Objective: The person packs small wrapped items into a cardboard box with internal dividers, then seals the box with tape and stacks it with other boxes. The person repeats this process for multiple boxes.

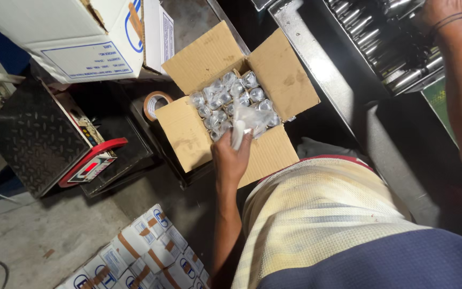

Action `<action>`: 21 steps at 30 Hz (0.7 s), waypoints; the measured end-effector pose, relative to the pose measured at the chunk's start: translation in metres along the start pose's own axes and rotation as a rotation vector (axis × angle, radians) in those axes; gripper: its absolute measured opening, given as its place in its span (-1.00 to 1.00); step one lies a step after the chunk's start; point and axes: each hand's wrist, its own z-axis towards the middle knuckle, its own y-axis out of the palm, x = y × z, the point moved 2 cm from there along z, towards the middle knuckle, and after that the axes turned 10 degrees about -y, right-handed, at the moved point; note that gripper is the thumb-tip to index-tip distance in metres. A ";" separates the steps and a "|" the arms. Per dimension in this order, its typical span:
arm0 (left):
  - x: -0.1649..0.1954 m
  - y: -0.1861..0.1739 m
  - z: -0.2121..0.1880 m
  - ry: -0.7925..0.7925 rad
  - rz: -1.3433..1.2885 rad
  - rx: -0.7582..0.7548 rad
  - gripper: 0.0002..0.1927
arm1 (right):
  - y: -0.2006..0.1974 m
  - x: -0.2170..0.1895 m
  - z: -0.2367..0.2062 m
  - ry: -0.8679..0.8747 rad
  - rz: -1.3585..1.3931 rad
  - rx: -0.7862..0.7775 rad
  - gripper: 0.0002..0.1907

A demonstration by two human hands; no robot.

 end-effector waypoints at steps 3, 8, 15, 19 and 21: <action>0.003 0.008 0.000 -0.005 0.013 -0.023 -0.64 | 0.002 -0.002 -0.002 -0.020 -0.022 -0.051 -0.28; 0.000 0.020 0.006 0.117 -0.007 0.004 -0.64 | 0.012 -0.041 -0.058 -0.369 0.242 -0.017 -0.33; -0.020 0.058 0.005 0.132 -0.030 -0.054 -0.67 | -0.005 -0.181 -0.190 -0.440 0.904 -0.199 -0.74; -0.027 0.092 0.001 0.499 -0.088 -0.094 -0.76 | -0.016 -0.236 -0.185 -0.826 1.038 0.012 -0.52; -0.047 0.098 0.012 0.018 -0.614 -0.273 -0.68 | -0.004 -0.242 -0.178 -0.745 1.362 -0.026 -0.74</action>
